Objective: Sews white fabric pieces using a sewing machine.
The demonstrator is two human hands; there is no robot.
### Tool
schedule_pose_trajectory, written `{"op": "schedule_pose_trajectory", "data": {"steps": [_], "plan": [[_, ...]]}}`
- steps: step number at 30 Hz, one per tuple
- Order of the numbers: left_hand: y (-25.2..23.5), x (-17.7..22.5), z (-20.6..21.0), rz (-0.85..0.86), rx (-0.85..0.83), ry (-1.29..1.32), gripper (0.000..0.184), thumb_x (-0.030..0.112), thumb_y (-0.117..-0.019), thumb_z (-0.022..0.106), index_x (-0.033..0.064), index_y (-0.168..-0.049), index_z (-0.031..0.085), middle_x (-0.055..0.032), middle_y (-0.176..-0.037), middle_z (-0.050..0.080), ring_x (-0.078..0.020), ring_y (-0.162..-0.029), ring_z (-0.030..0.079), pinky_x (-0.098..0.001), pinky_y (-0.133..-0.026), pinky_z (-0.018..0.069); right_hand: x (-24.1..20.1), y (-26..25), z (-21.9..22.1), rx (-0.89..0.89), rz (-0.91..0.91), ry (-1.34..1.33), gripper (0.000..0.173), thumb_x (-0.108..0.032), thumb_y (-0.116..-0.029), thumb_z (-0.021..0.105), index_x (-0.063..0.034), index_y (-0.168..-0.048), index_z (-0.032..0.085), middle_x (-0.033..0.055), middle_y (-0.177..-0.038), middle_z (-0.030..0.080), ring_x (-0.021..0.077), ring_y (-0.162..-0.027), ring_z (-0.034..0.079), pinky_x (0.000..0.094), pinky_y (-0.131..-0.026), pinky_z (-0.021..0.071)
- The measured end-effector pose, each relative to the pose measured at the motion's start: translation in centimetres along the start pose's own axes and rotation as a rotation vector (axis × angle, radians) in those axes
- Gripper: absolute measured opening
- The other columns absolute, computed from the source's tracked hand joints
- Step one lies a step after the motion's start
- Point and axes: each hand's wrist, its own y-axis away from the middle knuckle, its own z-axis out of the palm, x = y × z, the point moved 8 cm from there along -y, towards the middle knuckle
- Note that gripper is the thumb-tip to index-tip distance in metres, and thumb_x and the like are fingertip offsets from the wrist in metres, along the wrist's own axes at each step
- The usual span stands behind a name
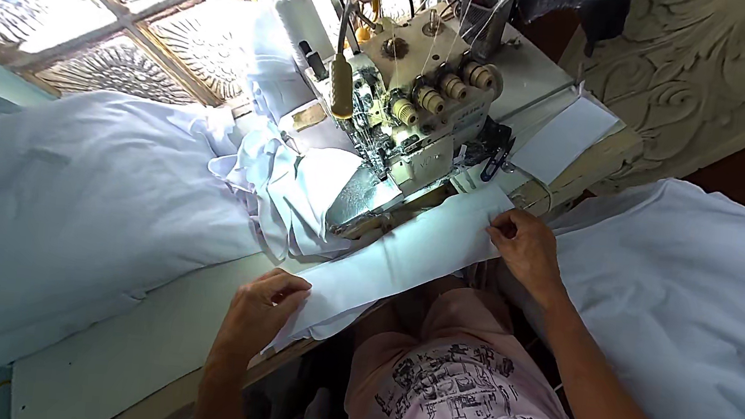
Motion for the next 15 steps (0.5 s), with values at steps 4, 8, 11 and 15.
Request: {"op": "schedule_pose_trajectory", "data": {"steps": [4, 8, 11, 15], "plan": [[0.0, -1.0, 0.3, -0.086, 0.01, -0.07, 0.011, -0.001, -0.092, 0.064, -0.003, -0.096, 0.074, -0.0156, -0.094, 0.069, -0.0211, -0.079, 0.065, -0.0397, -0.074, 0.0539, 0.0, -0.1, -0.5, 0.066, -0.073, 0.028, 0.014, -0.006, -0.0904, 0.072, 0.0052, -0.097, 0.068, 0.0215, -0.091, 0.067, 0.0366, -0.078, 0.066, 0.0563, -0.068, 0.0516], [0.1, -2.0, -0.5, -0.205, 0.025, -0.089, 0.016, -0.005, -0.0906, 0.067, -0.0042, -0.105, 0.072, -0.0206, -0.105, 0.067, -0.028, -0.083, 0.066, -0.0459, -0.075, 0.0543, 1.3, -0.6, -4.7, 0.215, -0.043, 0.122, 0.028, -0.013, -0.0982, 0.061, 0.0111, -0.111, 0.063, 0.0306, -0.105, 0.064, 0.0464, -0.092, 0.065, 0.0635, -0.078, 0.051], [0.2, -2.5, -0.9, -0.202, 0.0, -0.092, 0.035, -0.01, -0.087, 0.066, -0.0001, -0.12, 0.07, -0.0194, -0.117, 0.064, -0.0231, -0.076, 0.061, -0.0408, -0.066, 0.0514, 2.2, -0.7, -7.7, 0.317, 0.009, 0.018, 0.035, -0.016, -0.1039, 0.05, 0.0129, -0.122, 0.053, 0.0307, -0.108, 0.062, 0.0415, -0.095, 0.065, 0.0576, -0.082, 0.0523], [0.4, -3.0, -0.9, -0.136, -0.034, -0.06, 0.033, -0.011, -0.0845, 0.063, 0.0019, -0.113, 0.072, -0.0169, -0.13, 0.061, -0.0173, -0.075, 0.058, -0.0343, -0.062, 0.0487, 1.5, -0.7, -6.9, 0.148, 0.073, -0.727, 0.013, -0.009, -0.1045, 0.035, -0.0114, -0.114, 0.044, -0.0015, -0.121, 0.067, 0.0039, -0.092, 0.069, 0.0221, -0.074, 0.0562]]}}
